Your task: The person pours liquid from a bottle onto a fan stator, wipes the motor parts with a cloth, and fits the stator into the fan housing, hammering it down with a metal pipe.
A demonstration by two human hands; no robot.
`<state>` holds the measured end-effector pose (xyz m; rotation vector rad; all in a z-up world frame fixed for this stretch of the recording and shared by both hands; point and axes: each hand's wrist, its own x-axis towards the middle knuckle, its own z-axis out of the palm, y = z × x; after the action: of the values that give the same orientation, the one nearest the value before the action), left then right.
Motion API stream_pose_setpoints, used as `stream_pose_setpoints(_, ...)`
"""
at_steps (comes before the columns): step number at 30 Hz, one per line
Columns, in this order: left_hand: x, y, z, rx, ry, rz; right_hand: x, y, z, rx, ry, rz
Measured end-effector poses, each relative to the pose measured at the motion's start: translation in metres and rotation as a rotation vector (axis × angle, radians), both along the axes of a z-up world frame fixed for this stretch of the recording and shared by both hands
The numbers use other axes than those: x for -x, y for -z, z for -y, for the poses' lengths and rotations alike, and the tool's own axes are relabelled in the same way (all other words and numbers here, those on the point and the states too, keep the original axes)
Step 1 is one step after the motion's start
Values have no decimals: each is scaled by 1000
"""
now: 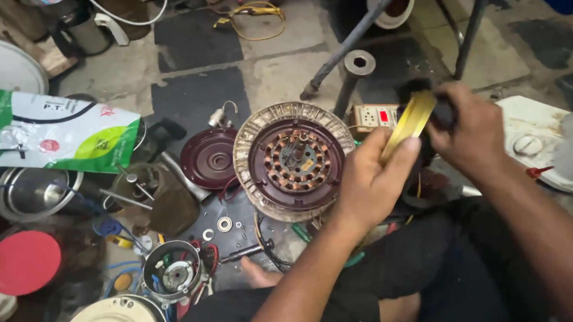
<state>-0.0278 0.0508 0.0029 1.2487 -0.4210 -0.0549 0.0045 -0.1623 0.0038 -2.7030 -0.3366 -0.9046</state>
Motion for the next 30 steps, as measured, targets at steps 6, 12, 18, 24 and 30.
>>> stream_pose_setpoints(6, -3, -3, 5, 32, -9, -203, 0, 41, 18, -214, 112, -44)
stream_pose_setpoints(12, -9, 15, 4, 106, -205, 148, 51, 110, -82, -1941, 79, -859)
stream_pose_setpoints(18, -15, 17, 0, 124, -160, 162, 74, 68, -23, -825, 331, -531)
stream_pose_setpoints(24, -8, 7, 5, 30, -204, 233, 65, 33, 4, 58, 293, -455)
stream_pose_setpoints(30, -4, 1, 8, 27, -211, 213, 71, 77, -72, -166, 67, -137)
